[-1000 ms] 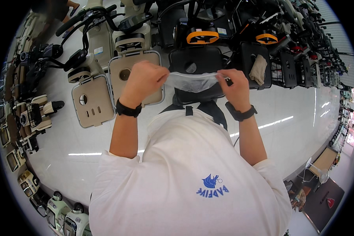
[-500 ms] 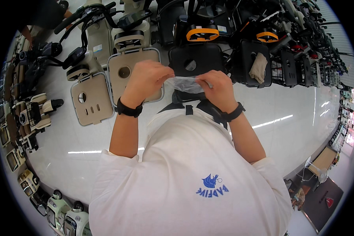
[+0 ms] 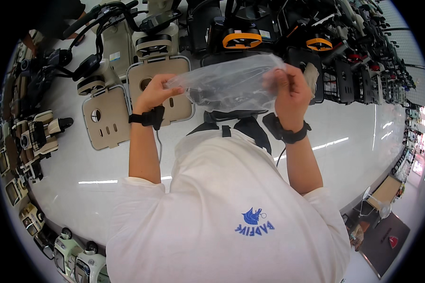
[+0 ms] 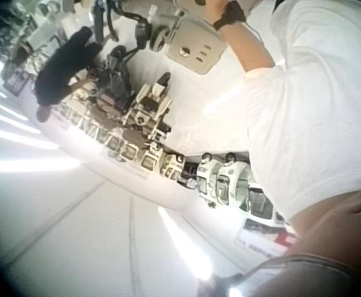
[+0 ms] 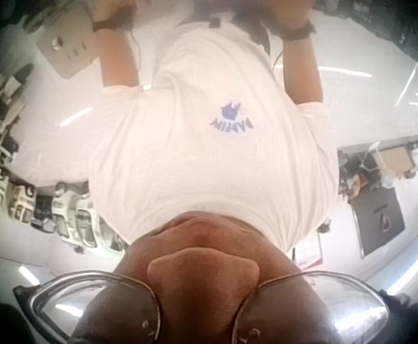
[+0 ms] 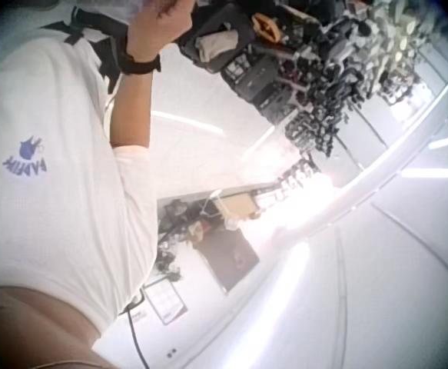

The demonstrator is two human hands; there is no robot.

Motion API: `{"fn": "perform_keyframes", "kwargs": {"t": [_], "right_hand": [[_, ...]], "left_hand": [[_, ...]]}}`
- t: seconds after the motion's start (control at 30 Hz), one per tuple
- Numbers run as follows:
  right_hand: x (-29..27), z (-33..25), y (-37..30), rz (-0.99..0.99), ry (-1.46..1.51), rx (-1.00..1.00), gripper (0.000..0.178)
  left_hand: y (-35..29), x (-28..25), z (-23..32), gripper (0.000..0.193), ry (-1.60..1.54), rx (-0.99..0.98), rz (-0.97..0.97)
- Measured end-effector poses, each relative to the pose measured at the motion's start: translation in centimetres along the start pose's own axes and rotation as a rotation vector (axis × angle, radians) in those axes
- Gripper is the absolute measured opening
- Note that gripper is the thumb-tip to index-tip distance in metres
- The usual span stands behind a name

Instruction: The person opens a plastic bag and removes a cloth. They then use the cloth to wipe the seats of several electric scooters parked in rows.

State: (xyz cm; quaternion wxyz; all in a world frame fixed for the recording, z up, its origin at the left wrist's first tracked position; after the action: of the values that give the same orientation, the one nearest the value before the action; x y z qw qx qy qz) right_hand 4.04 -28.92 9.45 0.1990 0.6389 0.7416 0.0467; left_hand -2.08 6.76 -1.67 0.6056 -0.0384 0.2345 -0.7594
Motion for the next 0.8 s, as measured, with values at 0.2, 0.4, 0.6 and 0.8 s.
{"fn": "perform_keyframes", "kwargs": {"t": [0.2, 0.4, 0.6, 0.8], "right_hand": [[-1.6, 1.4, 1.3, 0.015, -0.246, 0.045, 0.017], [-2.6, 4.7, 1.3, 0.094, -0.125, 0.394, 0.023], [-3.4, 11.3, 0.6, 0.218, 0.026, 0.379, 0.025], [-4.8, 12.2, -1.4, 0.194, 0.273, 0.578, 0.024]], "left_hand": [[1.6, 0.9, -3.1, 0.020, -0.820, 0.334, 0.092], [3.3, 5.4, -0.6, 0.051, -1.240, 0.282, -0.072], [1.8, 9.4, 0.1, 0.067, -0.859, -0.016, -0.198], [1.3, 8.4, 0.7, 0.053, -0.893, -0.029, -0.158]]}}
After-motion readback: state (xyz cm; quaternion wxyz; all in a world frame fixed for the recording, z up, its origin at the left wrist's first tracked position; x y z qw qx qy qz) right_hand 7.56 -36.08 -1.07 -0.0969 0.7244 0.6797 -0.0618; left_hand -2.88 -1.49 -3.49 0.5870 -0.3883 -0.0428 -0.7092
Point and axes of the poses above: each hand's wrist, its own y-axis towards the middle knuckle, its own x-axis out of the palm, z = x × y, the point moved 1 cm from there along y, towards the middle knuckle, and after that the axes turned 5 degrees about -x, right-handed, at the moved point
